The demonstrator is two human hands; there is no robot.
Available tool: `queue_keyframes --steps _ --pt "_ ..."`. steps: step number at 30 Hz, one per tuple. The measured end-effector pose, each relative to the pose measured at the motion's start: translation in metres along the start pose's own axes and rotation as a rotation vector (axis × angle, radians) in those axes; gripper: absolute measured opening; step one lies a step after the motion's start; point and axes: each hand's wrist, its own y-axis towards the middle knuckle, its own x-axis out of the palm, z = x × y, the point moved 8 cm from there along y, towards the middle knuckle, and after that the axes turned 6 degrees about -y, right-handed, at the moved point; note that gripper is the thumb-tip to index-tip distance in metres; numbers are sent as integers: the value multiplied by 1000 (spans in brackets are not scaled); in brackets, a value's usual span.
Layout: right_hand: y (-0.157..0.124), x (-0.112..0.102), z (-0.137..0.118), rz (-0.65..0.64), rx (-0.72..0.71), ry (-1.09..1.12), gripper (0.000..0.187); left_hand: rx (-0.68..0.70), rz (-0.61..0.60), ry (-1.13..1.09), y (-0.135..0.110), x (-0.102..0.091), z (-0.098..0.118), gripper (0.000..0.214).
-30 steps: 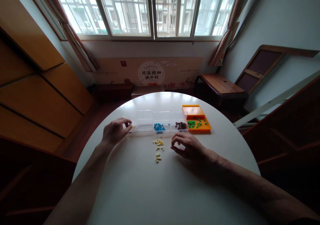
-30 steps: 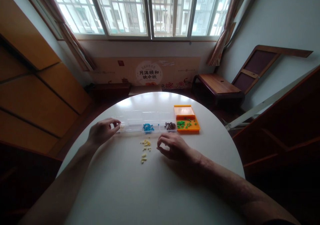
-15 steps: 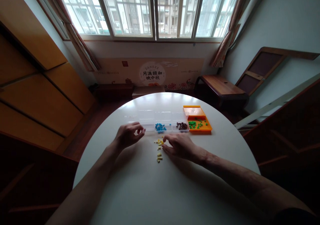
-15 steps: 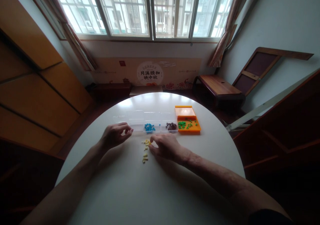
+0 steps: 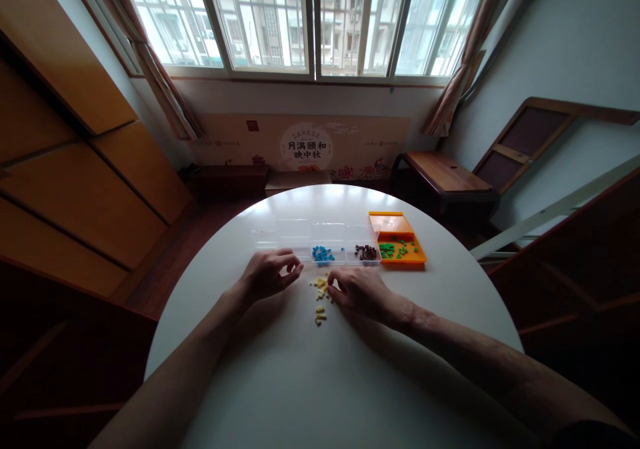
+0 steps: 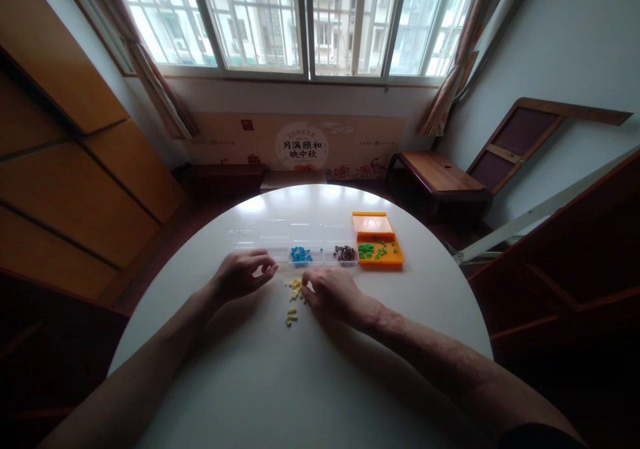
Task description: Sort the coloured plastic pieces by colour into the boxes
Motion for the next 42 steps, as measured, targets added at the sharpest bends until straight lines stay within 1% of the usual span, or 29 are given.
queue_keyframes --steps 4,10,14,20,24,30,34,37,40,42 --pt "-1 -1 -3 20 -72 69 10 13 -13 0 0 5 3 26" --pt "0 0 0 20 -77 85 8 17 -27 -7 1 7 4 24" --pt "-1 3 0 18 -95 37 14 45 -26 -20 3 8 10 23" --pt "-2 9 3 -44 -66 -11 18 92 -16 -21 5 8 22 21" --pt "-8 9 10 -75 -25 -34 14 120 -12 -43 7 10 31 17" --pt "-12 6 15 -38 -12 0 22 145 -76 -82 10 20 42 13" --pt "-7 6 13 -18 -35 11 18 133 -90 -73 10 22 38 13" --pt "-5 8 13 -16 -37 -3 19 116 -101 -79 9 23 35 11" --pt "-7 11 18 -9 -22 -1 18 127 -100 -87 9 25 38 12" --pt "-10 11 23 5 2 37 17 137 -93 -91 9 26 41 15"
